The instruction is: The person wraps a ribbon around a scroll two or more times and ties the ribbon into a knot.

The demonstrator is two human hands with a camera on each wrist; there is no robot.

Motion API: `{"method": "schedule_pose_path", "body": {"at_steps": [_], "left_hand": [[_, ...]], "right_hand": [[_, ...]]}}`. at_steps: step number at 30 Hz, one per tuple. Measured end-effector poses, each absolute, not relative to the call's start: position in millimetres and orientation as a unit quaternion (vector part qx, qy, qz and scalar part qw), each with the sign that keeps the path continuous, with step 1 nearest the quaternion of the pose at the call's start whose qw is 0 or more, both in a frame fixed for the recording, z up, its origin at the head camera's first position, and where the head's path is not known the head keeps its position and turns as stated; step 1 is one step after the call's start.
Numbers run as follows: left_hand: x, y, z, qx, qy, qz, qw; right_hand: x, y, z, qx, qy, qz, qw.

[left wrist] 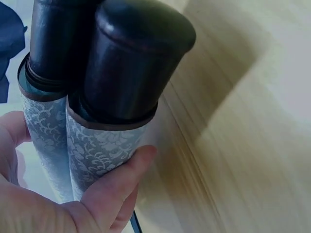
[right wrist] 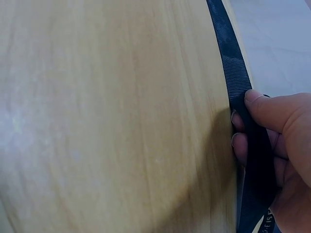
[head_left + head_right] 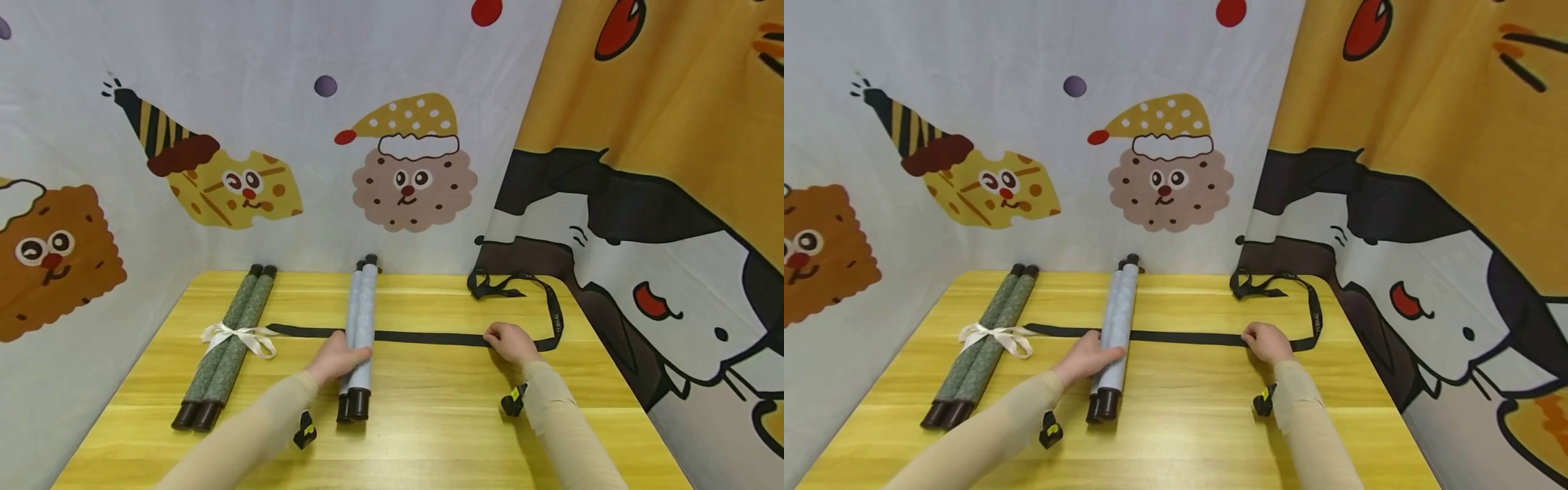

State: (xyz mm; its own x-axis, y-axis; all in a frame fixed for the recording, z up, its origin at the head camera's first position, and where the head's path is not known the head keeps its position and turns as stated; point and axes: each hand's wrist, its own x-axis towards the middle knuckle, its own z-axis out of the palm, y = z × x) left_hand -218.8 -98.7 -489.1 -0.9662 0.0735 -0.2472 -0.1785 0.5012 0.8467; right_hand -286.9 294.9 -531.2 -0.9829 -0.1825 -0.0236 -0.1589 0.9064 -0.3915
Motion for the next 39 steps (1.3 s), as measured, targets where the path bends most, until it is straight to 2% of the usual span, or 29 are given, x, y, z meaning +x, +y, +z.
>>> {"method": "schedule_pose_path", "body": {"at_steps": [11, 21, 26, 32, 39], "left_hand": [[-224, -72, -486, -0.007, 0.875, 0.462, 0.146], [-233, -46, -489, 0.034, 0.939, 0.309, 0.145], [-234, -41, -484, 0.046, 0.944, 0.291, 0.146], [-244, -60, -483, 0.053, 0.958, 0.256, 0.116], [-263, -111, -488, -0.01, 0.973, 0.225, 0.054]], "right_hand": [[-286, 294, -532, -0.08, 0.975, -0.205, 0.033], [-283, 295, -530, -0.085, 0.975, -0.203, 0.022], [-283, 294, -530, -0.086, 0.975, -0.204, 0.025], [-284, 293, -532, -0.081, 0.974, -0.208, 0.027], [-284, 294, -531, -0.081, 0.974, -0.211, 0.025]]}}
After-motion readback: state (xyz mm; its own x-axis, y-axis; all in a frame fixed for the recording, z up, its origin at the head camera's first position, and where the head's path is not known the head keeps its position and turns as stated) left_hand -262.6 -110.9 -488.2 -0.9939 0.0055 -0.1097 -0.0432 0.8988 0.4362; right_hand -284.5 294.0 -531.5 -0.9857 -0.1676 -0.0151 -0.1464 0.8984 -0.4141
